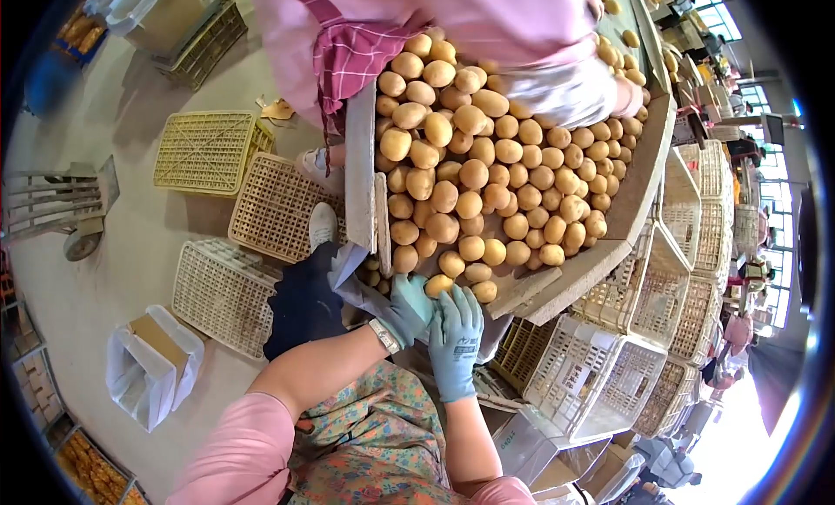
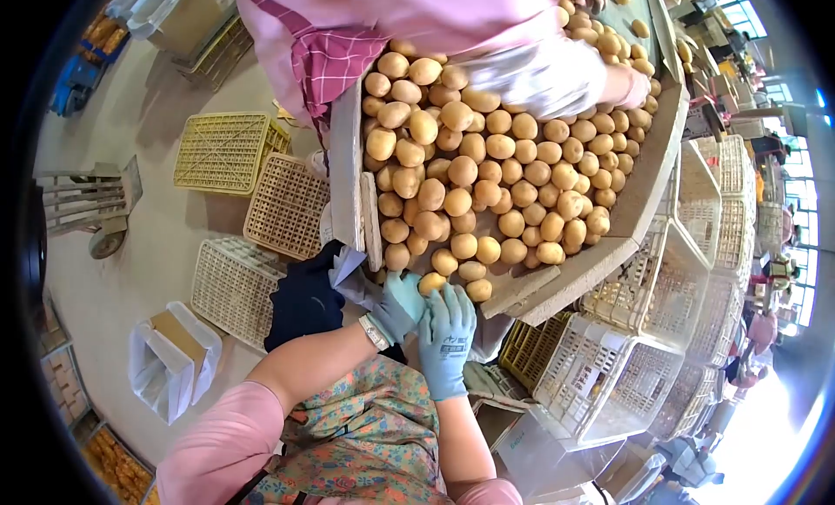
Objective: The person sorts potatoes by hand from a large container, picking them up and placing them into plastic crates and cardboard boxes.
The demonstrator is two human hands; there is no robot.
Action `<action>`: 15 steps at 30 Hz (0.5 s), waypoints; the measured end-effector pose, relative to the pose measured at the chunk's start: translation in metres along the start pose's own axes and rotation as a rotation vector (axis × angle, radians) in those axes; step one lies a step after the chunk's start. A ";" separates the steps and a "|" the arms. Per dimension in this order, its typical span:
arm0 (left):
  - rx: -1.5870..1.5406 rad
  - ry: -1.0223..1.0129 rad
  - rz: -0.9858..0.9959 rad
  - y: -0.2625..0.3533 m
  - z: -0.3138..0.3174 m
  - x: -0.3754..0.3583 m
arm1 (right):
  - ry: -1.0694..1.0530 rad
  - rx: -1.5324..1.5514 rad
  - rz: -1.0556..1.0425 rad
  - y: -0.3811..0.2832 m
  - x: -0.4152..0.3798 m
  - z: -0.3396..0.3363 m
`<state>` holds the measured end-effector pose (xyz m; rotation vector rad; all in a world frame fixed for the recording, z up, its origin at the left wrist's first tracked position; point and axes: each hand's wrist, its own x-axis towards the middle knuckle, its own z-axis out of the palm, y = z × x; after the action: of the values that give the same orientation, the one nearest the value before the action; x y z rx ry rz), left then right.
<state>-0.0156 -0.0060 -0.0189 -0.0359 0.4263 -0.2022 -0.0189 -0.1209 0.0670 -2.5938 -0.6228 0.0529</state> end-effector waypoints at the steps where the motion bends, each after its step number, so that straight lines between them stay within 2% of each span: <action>1: 0.020 -0.064 -0.017 0.002 -0.011 0.003 | 0.049 0.057 -0.030 -0.017 0.014 -0.008; 4: -0.059 -0.043 0.000 0.005 -0.017 0.002 | 0.018 0.202 -0.205 -0.045 0.050 -0.009; 6: -0.082 -0.032 0.014 0.004 -0.018 0.000 | 0.038 0.182 -0.173 -0.065 0.068 0.005; 10: -0.125 0.012 0.027 0.004 -0.014 -0.002 | -0.130 -0.206 -0.056 -0.064 0.093 0.041; 13: -0.166 0.040 0.032 0.005 -0.010 -0.002 | -0.159 -0.253 0.021 -0.070 0.095 0.038; 15: -0.191 0.052 0.038 0.007 -0.007 -0.002 | -0.186 -0.296 0.002 -0.068 0.098 0.039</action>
<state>-0.0194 0.0012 -0.0251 -0.2108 0.4965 -0.1250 0.0351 -0.0076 0.0703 -2.8977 -0.7436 0.2202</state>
